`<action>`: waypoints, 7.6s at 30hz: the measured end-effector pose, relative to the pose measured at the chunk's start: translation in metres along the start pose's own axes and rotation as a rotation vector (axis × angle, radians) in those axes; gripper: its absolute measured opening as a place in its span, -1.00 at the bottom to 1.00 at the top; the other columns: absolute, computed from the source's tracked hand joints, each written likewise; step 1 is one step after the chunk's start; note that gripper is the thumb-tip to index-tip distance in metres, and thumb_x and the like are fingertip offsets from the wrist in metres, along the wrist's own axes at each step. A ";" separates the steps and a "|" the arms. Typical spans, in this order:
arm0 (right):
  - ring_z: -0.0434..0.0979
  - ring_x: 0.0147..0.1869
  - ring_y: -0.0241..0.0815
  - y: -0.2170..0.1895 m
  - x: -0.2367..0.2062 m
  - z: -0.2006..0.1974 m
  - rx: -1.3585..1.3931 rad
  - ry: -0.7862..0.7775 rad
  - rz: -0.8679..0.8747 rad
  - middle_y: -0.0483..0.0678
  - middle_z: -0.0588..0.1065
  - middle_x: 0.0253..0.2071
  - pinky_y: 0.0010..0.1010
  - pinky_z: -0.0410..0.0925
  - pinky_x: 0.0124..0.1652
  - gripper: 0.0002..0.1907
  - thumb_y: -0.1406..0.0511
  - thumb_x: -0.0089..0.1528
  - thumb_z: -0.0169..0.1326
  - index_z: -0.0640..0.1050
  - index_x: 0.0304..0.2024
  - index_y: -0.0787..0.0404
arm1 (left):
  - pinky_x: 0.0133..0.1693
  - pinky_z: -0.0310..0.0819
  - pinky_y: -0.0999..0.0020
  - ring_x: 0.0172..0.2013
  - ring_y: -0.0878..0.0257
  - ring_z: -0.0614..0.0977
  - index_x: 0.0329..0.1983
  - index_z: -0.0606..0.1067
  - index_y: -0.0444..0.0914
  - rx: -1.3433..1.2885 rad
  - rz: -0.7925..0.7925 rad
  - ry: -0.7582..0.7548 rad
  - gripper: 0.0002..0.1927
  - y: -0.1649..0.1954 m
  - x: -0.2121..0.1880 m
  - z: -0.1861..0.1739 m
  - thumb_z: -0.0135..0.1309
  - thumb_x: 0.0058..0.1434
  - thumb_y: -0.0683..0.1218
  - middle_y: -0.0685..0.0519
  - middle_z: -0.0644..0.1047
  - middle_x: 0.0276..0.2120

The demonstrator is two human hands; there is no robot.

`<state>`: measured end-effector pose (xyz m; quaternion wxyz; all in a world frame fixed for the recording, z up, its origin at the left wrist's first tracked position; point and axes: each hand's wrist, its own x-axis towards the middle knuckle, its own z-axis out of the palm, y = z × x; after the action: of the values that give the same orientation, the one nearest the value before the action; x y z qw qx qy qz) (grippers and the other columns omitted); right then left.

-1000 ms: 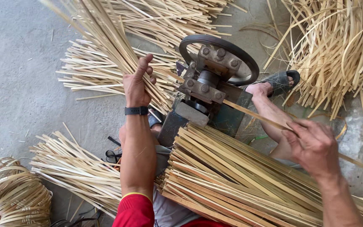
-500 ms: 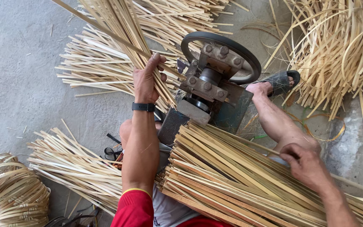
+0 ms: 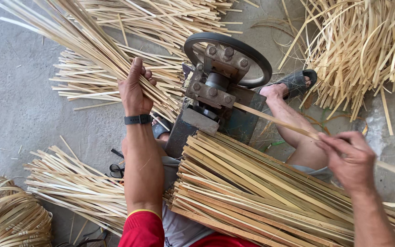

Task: The person sits on the floor and repeatedly feeds thin bamboo strips through a grinding wheel to smooth their edges. The person holds a bundle of strips in the left hand and passes them one by one through the machine, then places them into a growing pile on the lap.

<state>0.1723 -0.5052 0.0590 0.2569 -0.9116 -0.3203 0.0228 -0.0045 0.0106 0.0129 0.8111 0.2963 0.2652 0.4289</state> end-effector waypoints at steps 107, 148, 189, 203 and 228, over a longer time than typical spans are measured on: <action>0.50 -0.23 -0.30 0.035 -0.015 -0.033 0.028 -0.037 -0.011 0.00 0.56 -0.20 -0.56 0.35 -0.17 -0.83 0.40 0.44 0.29 0.67 0.08 0.24 | -0.12 0.66 0.40 -0.09 0.23 0.67 0.29 0.41 -0.39 0.823 0.367 0.114 -0.42 0.057 -0.063 -0.067 0.35 0.31 -0.07 -0.12 0.55 0.12; 0.67 -0.01 -0.19 -0.108 0.040 0.051 0.222 -1.427 0.243 0.00 0.69 -0.09 -0.30 0.49 -0.01 -0.05 -0.27 -0.12 0.26 0.61 0.06 0.28 | -0.29 0.56 0.44 -0.21 0.28 0.64 0.19 0.46 -0.24 0.020 0.088 -0.328 -0.80 -0.021 -0.012 0.011 0.02 0.55 -0.13 0.04 0.60 -0.28; 0.60 -0.21 -0.29 -0.020 -0.012 0.001 0.230 -0.125 -0.167 -0.10 0.60 -0.24 -0.49 0.48 -0.20 -0.86 0.41 0.30 0.23 0.68 -0.09 0.15 | -0.40 0.49 0.30 -0.43 0.28 0.48 0.39 0.32 -0.28 -0.043 0.074 -0.172 -0.50 -0.024 -0.001 0.000 -0.08 0.54 0.10 0.07 0.40 -0.47; 0.57 -0.03 -0.05 -0.069 0.024 0.043 -0.242 0.159 -0.565 0.02 0.59 -0.11 -0.16 0.48 -0.04 -0.70 0.35 0.12 0.34 0.72 -0.07 0.18 | -0.65 0.19 0.59 -0.58 0.44 0.42 -0.14 0.48 -0.25 0.249 0.007 -0.089 -0.63 -0.027 -0.006 0.009 0.21 0.36 0.14 -0.06 0.68 -0.30; 0.54 -0.14 -0.26 -0.023 0.015 -0.003 -0.012 0.071 -0.163 -0.09 0.55 -0.17 -0.51 0.47 -0.19 -0.79 0.42 0.34 0.34 0.70 -0.02 0.03 | -0.38 0.57 0.30 -0.43 0.25 0.55 -0.04 0.48 -0.27 0.060 0.178 -0.104 -0.54 -0.010 0.009 -0.015 -0.04 0.49 0.23 0.05 0.51 -0.43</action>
<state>0.1715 -0.4825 0.0742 0.2638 -0.8842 -0.3840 -0.0324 -0.0047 0.0176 -0.0059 0.7735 0.3646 0.2079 0.4750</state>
